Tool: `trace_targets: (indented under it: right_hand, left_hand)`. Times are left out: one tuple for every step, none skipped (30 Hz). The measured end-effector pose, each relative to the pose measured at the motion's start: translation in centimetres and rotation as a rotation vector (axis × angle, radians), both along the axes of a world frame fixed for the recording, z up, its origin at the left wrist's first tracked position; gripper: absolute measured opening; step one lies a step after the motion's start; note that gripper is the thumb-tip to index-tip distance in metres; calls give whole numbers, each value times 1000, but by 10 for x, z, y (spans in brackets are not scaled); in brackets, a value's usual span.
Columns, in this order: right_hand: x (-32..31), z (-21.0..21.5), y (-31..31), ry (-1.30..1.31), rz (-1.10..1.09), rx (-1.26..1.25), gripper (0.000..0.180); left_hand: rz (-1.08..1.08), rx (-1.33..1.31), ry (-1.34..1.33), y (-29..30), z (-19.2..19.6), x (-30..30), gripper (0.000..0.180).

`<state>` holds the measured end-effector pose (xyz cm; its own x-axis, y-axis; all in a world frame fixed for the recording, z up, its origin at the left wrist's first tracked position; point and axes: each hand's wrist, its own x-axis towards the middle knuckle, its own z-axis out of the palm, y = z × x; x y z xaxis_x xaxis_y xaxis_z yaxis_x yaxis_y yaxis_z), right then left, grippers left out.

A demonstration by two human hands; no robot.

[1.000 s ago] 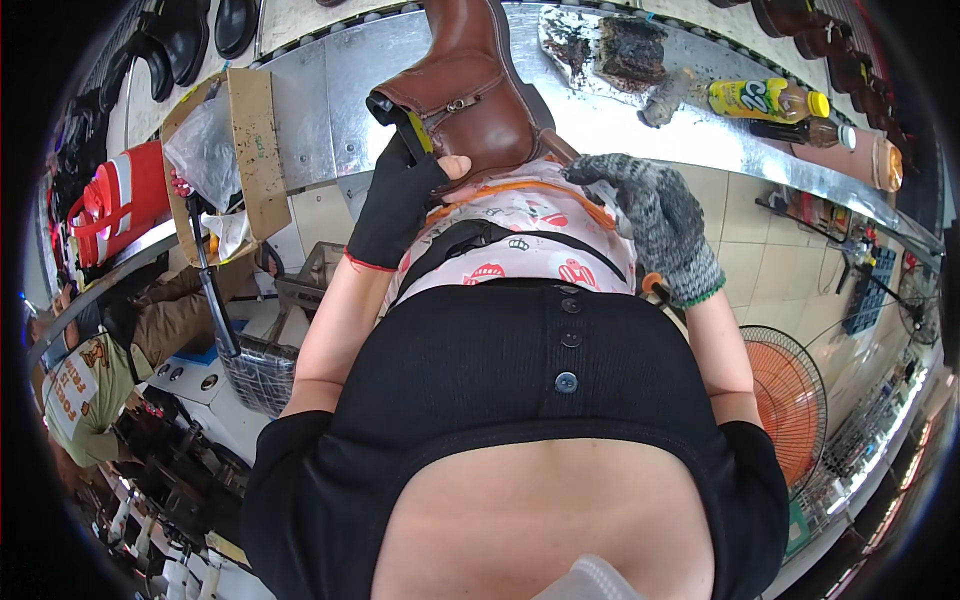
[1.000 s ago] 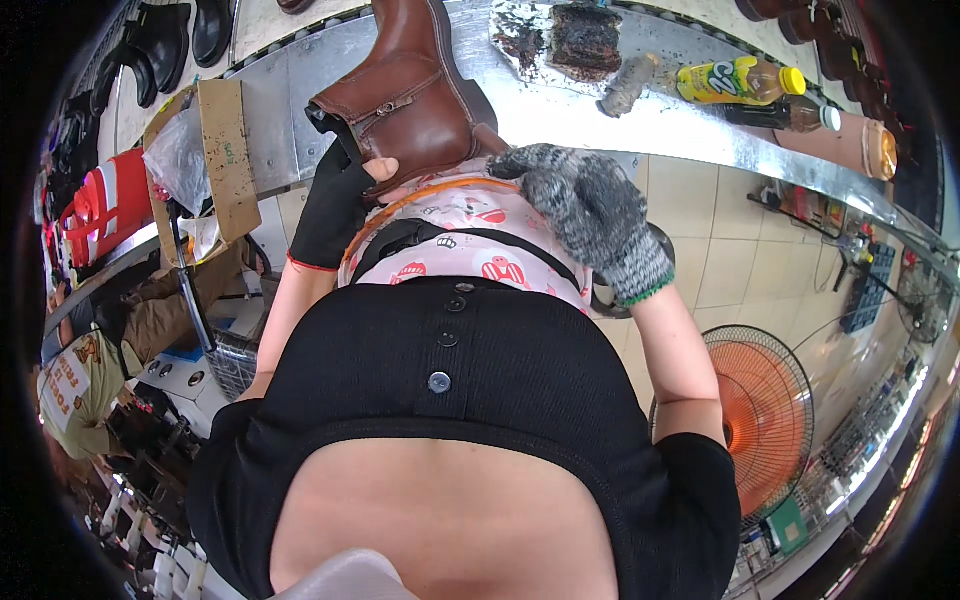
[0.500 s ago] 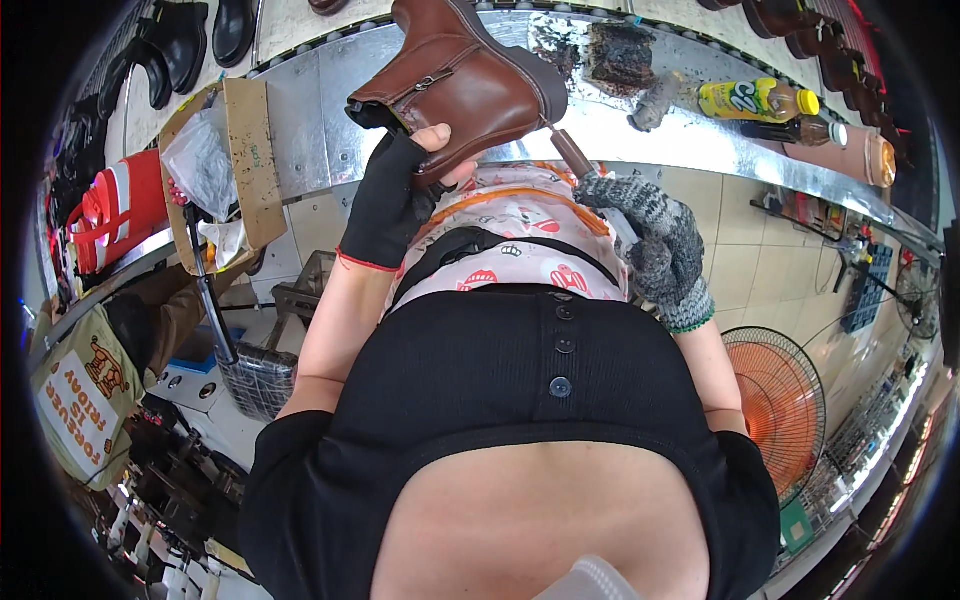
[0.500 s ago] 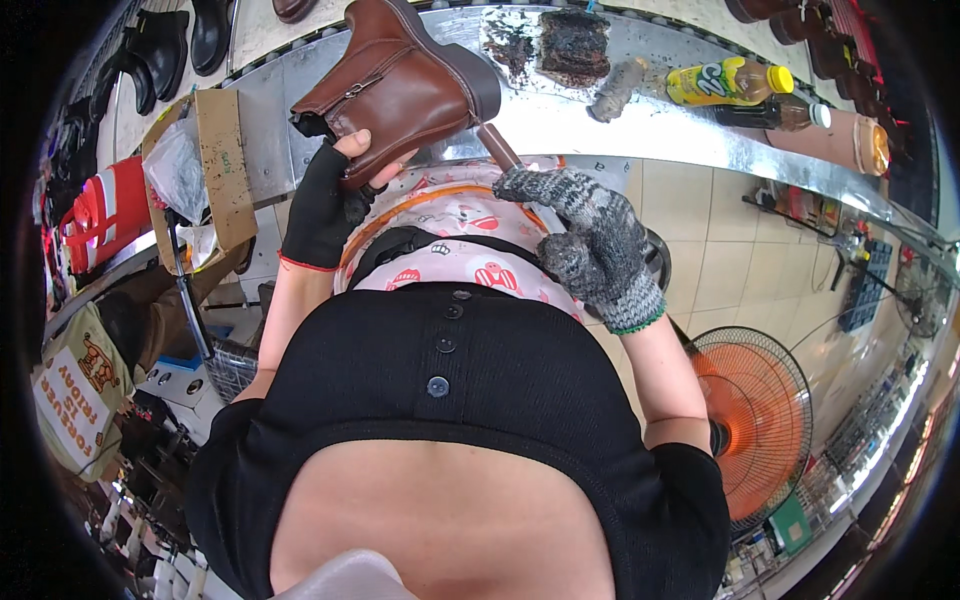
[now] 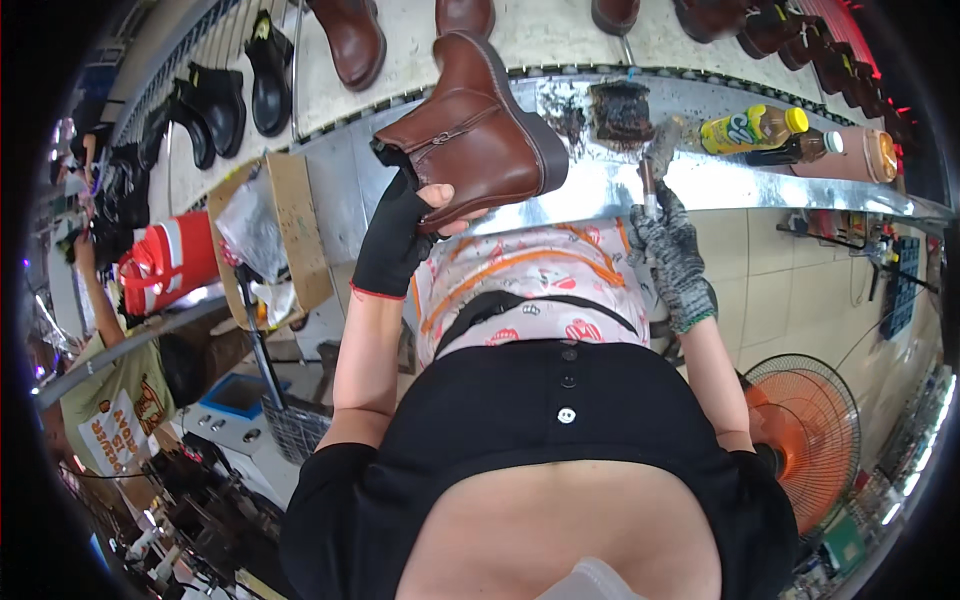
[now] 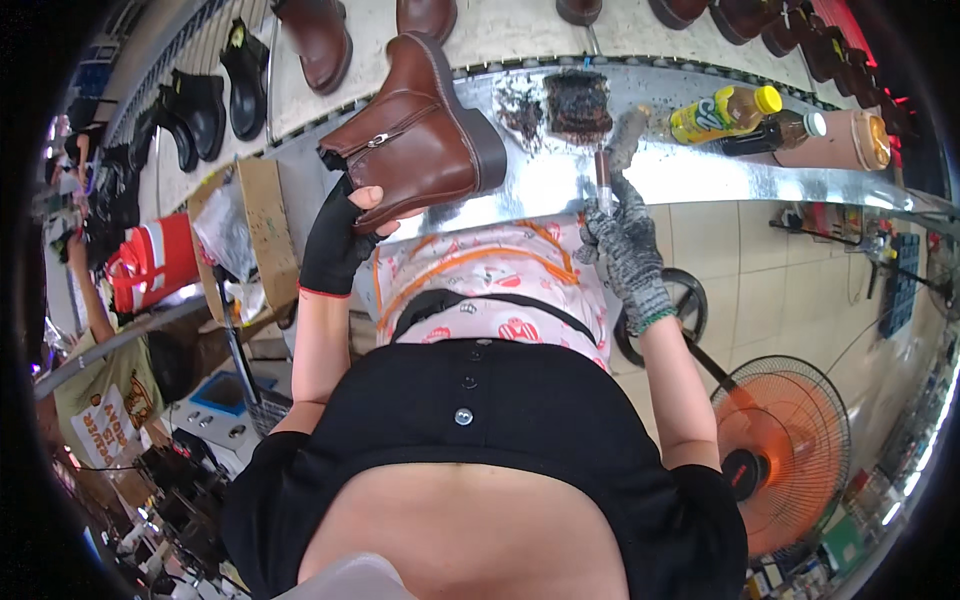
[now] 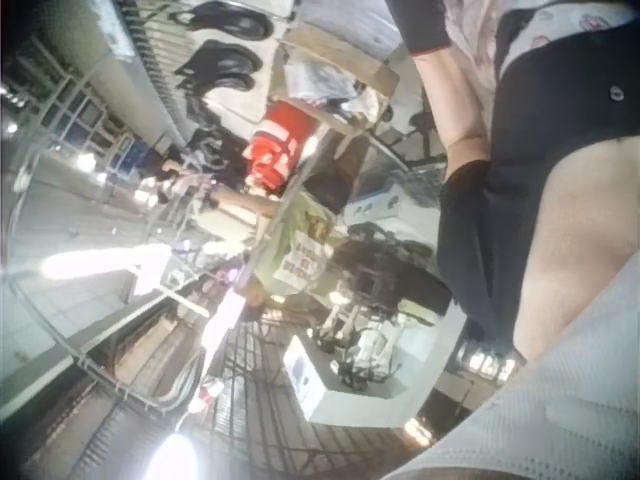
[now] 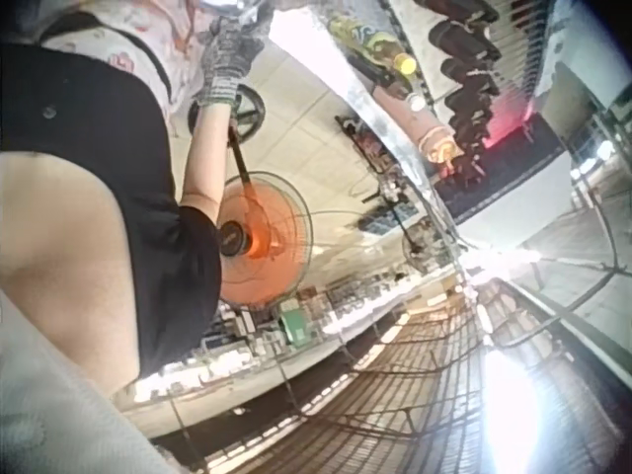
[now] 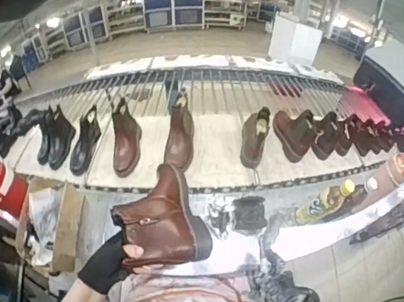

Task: The person polishes brown and black leather boots on a factory assembly line. They use a brush to apply polish to the boots, working on each one individually before placing it back on the conveyor belt. The person also pours liquid polish from a bottle into a small container during the process.

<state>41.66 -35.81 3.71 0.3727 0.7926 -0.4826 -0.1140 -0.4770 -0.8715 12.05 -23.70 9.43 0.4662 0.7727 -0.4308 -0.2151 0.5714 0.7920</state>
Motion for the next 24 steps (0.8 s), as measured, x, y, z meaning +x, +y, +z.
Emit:
trace_targets:
  right_hand:
    - [4,-23,2,-23,25,53,45]
    - [5,-36,7,-49,49,105,40]
    - [1,-47,7,51,-42,118,37]
    - [-2,-48,11,67,-20,107,35]
    - [-5,-49,13,72,-1,96,33]
    - [-10,-54,13,158,-48,104,32]
    - [-13,-82,11,241,-118,168,32]
    - [-16,-82,14,332,-157,117,33]
    - [-23,-79,16,428,-189,64,34]
    - [-25,-80,14,332,-173,93,42]
    - [-24,-86,12,296,-163,100,41]
    - [-23,-92,11,265,-142,99,41]
    - [-22,-94,11,235,-133,107,41]
    - [-21,-93,10,215,-122,105,39]
    - [-20,-90,10,251,-133,106,40]
    - [-20,-84,9,287,-141,105,40]
    - [-19,-81,9,324,-145,103,41]
    - [-19,-90,10,279,-114,111,38]
    - [-19,-90,10,282,-126,95,38]
    - [-19,-90,10,285,-135,79,38]
    - [-19,-89,11,287,-143,64,38]
    - [-20,-86,11,293,-150,53,40]
    - [-20,-82,13,299,-168,49,42]
    - [-20,-81,14,304,-186,44,43]
  left_hand:
    - [-62,51,-3,13,-2,2,60]
    - [-89,114,-49,28,-2,10,59]
    - [-50,103,4,41,5,19,56]
    - [-42,60,48,60,5,27,54]
    - [-37,18,82,84,2,36,52]
    - [-103,35,90,110,3,46,51]
    - [-169,49,98,138,3,58,49]
    - [-184,54,92,164,-6,73,49]
    - [-235,128,108,191,-15,84,46]
    - [-177,184,221,207,-17,99,44]
    - [-145,215,246,219,-17,116,41]
    - [-114,382,348,241,-39,125,42]
    - [-94,559,448,260,-61,135,43]
    - [-94,713,634,264,-67,145,45]
    - [-86,867,822,268,-73,154,48]
    - [-76,1016,1012,270,-76,161,51]
    - [-89,1030,1056,275,-77,168,53]
    - [-100,1043,1103,279,-77,173,56]
    - [-119,1050,1145,279,-82,178,59]
    - [37,1064,1048,277,-87,181,62]
    - [192,1072,949,274,-93,184,65]
    - [346,1073,852,271,-99,182,68]
    - [490,1078,746,262,-89,184,71]
    - [512,958,598,254,-78,173,77]
